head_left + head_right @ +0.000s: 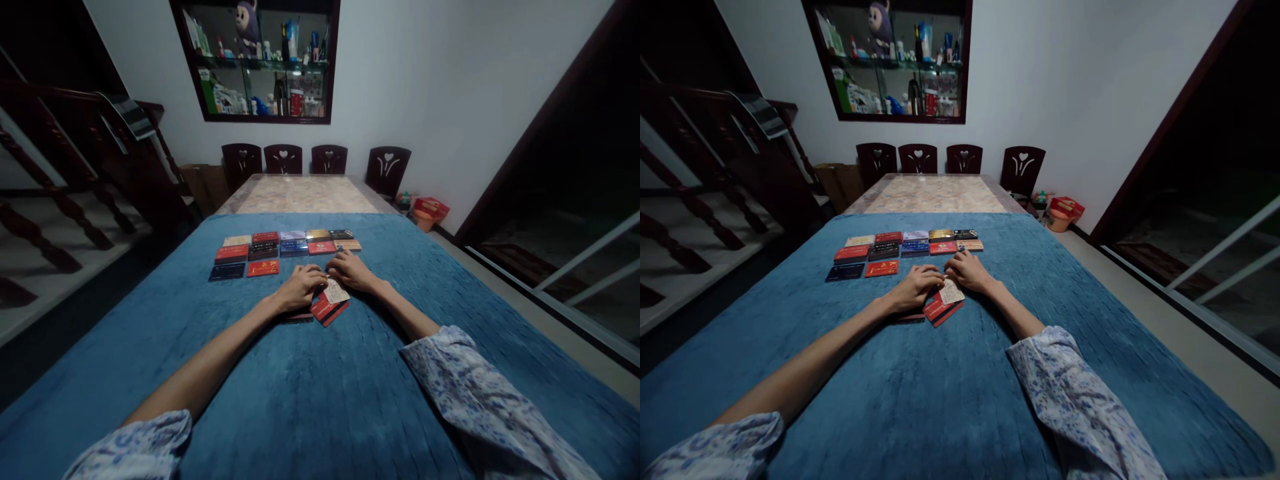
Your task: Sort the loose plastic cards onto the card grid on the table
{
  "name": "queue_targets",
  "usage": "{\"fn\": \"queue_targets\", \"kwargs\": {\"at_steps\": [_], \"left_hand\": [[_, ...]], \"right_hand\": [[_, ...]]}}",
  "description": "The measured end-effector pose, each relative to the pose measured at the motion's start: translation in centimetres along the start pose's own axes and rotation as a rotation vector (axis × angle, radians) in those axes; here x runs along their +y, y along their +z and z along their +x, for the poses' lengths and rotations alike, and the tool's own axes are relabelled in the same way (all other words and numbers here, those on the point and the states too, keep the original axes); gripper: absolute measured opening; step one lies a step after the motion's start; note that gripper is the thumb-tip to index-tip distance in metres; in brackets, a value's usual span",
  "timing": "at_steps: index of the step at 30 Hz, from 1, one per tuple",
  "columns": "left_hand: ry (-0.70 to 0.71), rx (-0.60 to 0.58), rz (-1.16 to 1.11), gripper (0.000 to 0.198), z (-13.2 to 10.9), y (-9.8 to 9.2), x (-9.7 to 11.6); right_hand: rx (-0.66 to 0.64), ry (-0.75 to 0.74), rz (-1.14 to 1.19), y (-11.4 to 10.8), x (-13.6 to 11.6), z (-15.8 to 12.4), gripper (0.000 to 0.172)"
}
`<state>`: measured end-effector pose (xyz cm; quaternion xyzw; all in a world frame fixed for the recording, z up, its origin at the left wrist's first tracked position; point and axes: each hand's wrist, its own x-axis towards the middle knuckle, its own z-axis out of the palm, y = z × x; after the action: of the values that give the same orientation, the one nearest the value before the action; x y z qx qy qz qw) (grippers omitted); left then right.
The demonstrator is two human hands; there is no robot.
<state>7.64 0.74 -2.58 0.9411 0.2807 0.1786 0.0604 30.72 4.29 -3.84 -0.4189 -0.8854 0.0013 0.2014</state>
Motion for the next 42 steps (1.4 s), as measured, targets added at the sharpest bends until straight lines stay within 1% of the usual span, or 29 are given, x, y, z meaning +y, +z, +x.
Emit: {"fn": "queue_targets", "kwargs": {"at_steps": [4, 6, 10, 15, 18, 21, 27, 31, 35, 39, 42], "left_hand": [[0.026, -0.058, 0.048, 0.041, 0.0, -0.2, -0.5], [0.036, -0.064, 0.107, 0.042, -0.1, -0.5, -0.6], [0.042, -0.05, 0.237, 0.035, -0.3, -1.1, -0.6], [0.029, -0.066, 0.343, 0.03, -0.4, -1.4, -0.6], [0.013, -0.034, 0.325, 0.028, -0.5, -1.4, -0.5], [0.006, -0.003, 0.259, 0.025, -0.5, -1.3, -0.5], [-0.016, -0.064, 0.113, 0.022, -0.7, -1.5, -0.9], [-0.016, -0.084, 0.062, 0.032, -0.7, -1.6, -1.0], [-0.025, -0.069, 0.099, 0.029, -0.7, -1.7, -0.9], [-0.001, -0.046, 0.153, 0.029, -0.7, -1.6, -0.7], [-0.009, -0.024, 0.15, 0.029, -0.8, -1.4, -0.9]], "right_hand": [[-0.01, 0.018, -0.006, -0.5, 0.3, -0.1, 0.027], [-0.014, 0.016, 0.009, -0.7, 0.4, -0.2, 0.026], [-0.023, -0.026, 0.076, -1.2, 0.1, -0.3, 0.025], [-0.062, -0.084, 0.16, -2.1, -0.7, -0.5, 0.032], [-0.116, -0.108, 0.171, -2.9, -1.2, -0.5, 0.035], [-0.172, -0.115, 0.137, -3.4, -1.7, -0.5, 0.04], [-0.209, -0.12, 0.062, -3.3, -1.6, -0.4, 0.05], [-0.194, -0.125, 0.078, -2.7, -1.0, -0.3, 0.044], [-0.149, -0.111, 0.086, -2.1, -0.4, 0.0, 0.039], [-0.099, -0.118, 0.093, -2.0, -0.4, -0.1, 0.023], [-0.125, -0.136, 0.111, -2.4, -0.6, -0.3, 0.022]]}}
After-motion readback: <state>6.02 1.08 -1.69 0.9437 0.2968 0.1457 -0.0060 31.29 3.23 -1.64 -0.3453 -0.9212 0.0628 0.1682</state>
